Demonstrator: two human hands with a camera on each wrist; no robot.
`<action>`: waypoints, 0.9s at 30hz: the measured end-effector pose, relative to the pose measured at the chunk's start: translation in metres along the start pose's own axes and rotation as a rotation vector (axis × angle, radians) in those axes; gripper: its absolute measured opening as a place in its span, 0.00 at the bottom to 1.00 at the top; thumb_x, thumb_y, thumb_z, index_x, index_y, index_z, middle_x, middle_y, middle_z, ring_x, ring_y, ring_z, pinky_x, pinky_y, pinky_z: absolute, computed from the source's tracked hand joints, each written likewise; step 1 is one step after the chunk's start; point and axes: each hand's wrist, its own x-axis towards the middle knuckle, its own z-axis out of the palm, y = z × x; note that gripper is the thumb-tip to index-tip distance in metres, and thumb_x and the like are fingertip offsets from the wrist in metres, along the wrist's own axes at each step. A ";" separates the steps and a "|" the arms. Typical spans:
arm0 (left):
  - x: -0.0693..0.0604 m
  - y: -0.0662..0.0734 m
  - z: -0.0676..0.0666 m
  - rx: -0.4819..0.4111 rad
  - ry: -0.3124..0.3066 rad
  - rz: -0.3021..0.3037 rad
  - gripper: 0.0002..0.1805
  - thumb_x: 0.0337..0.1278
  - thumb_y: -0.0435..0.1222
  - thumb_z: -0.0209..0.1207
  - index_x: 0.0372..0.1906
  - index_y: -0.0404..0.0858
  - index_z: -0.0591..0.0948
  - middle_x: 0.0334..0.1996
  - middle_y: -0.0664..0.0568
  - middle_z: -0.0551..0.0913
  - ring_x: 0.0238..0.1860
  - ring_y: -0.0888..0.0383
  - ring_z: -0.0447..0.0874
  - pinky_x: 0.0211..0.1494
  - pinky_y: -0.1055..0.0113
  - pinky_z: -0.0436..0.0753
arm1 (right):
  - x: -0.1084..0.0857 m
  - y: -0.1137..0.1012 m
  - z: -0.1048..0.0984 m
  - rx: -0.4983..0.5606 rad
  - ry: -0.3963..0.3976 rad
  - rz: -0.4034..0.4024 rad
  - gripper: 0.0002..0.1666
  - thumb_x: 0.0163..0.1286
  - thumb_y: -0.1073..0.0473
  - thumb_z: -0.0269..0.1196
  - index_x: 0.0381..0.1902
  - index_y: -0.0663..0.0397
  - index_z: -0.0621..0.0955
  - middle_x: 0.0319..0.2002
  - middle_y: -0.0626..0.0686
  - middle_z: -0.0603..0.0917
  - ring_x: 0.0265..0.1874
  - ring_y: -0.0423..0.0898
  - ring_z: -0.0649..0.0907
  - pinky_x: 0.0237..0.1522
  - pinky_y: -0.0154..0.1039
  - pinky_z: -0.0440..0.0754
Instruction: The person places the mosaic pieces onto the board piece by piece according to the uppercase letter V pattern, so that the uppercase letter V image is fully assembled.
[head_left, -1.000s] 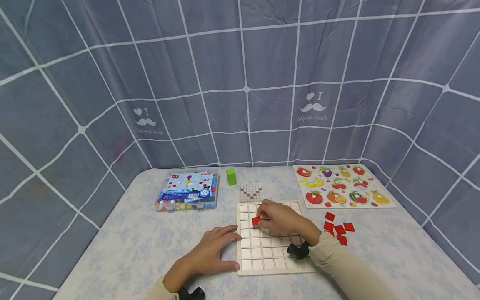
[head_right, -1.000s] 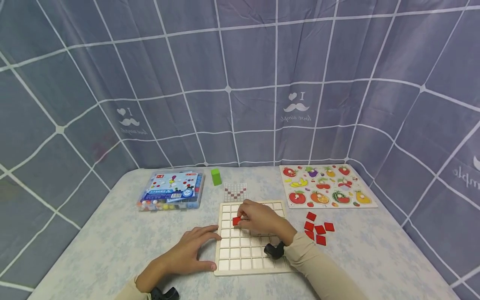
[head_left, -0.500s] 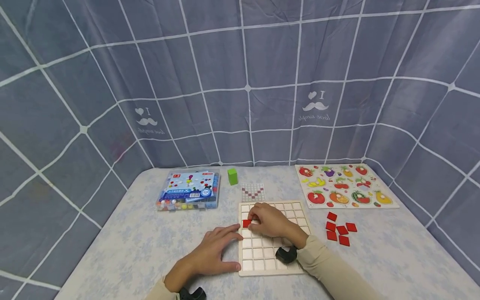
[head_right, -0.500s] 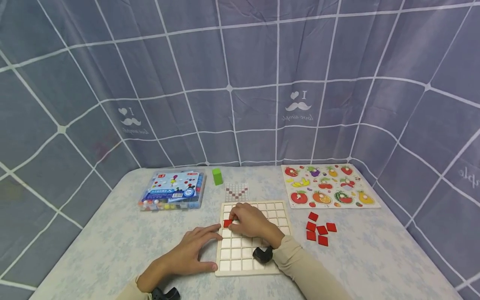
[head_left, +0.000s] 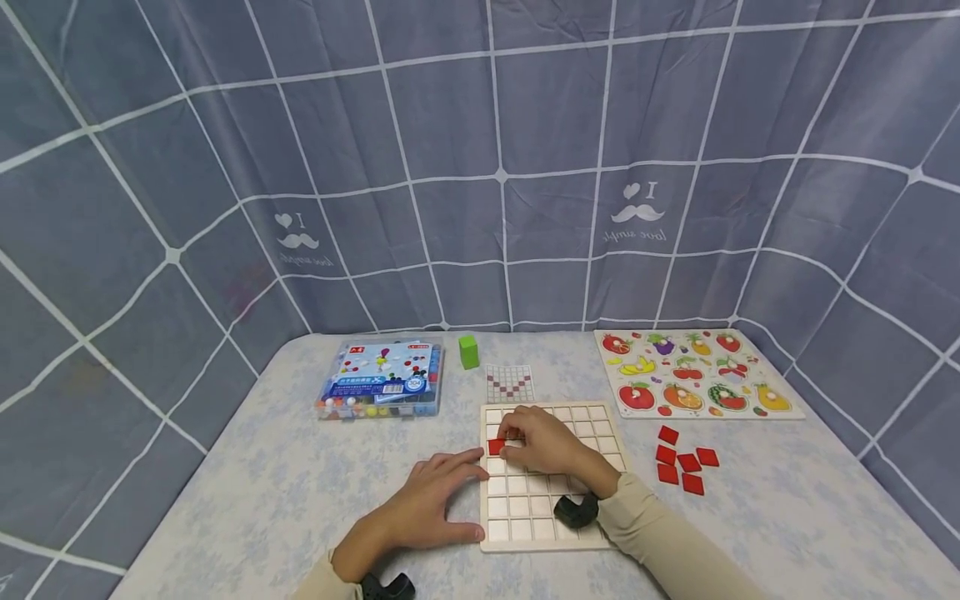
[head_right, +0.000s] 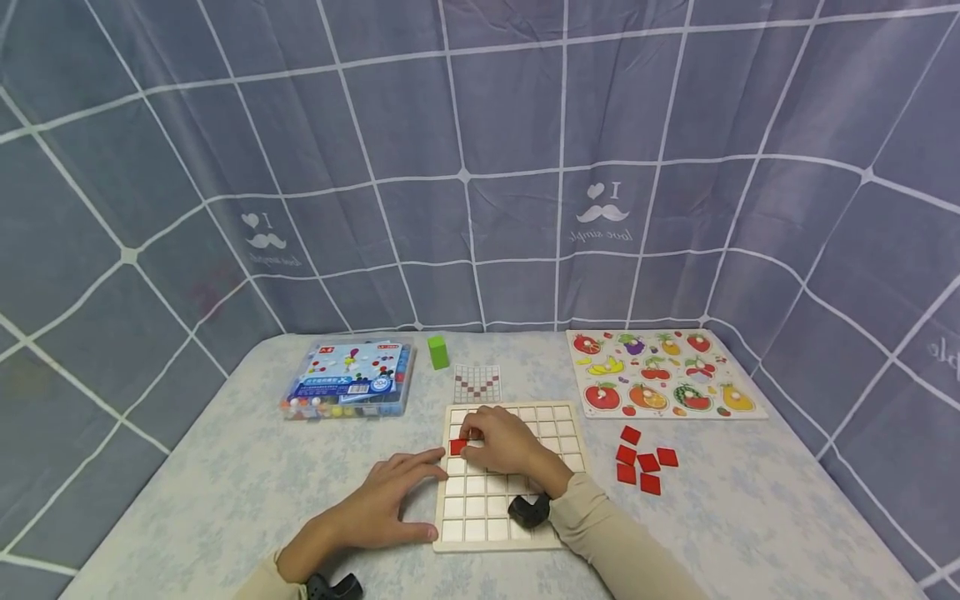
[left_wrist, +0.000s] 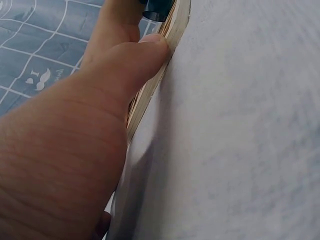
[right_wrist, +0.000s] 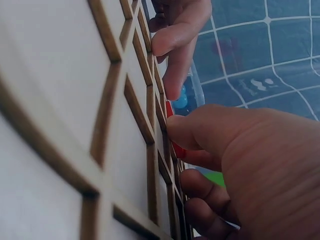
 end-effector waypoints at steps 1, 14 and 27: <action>0.000 0.000 0.000 0.001 0.002 0.005 0.35 0.57 0.66 0.62 0.66 0.57 0.74 0.77 0.55 0.61 0.69 0.53 0.62 0.61 0.41 0.62 | 0.000 0.001 0.000 0.014 0.002 0.002 0.07 0.63 0.59 0.71 0.38 0.47 0.84 0.32 0.43 0.78 0.34 0.41 0.74 0.39 0.40 0.73; 0.000 -0.001 0.002 0.002 0.012 0.009 0.35 0.56 0.66 0.63 0.65 0.57 0.74 0.77 0.55 0.61 0.70 0.53 0.62 0.61 0.41 0.62 | 0.001 0.006 0.006 0.158 0.032 0.068 0.03 0.62 0.61 0.72 0.33 0.48 0.87 0.31 0.39 0.80 0.31 0.38 0.77 0.37 0.39 0.74; 0.000 0.001 0.000 -0.006 0.011 0.007 0.35 0.56 0.66 0.63 0.64 0.55 0.75 0.76 0.54 0.62 0.69 0.53 0.63 0.61 0.41 0.63 | 0.002 0.008 0.008 0.157 0.041 0.072 0.05 0.61 0.61 0.74 0.34 0.47 0.87 0.32 0.41 0.82 0.31 0.38 0.79 0.37 0.37 0.75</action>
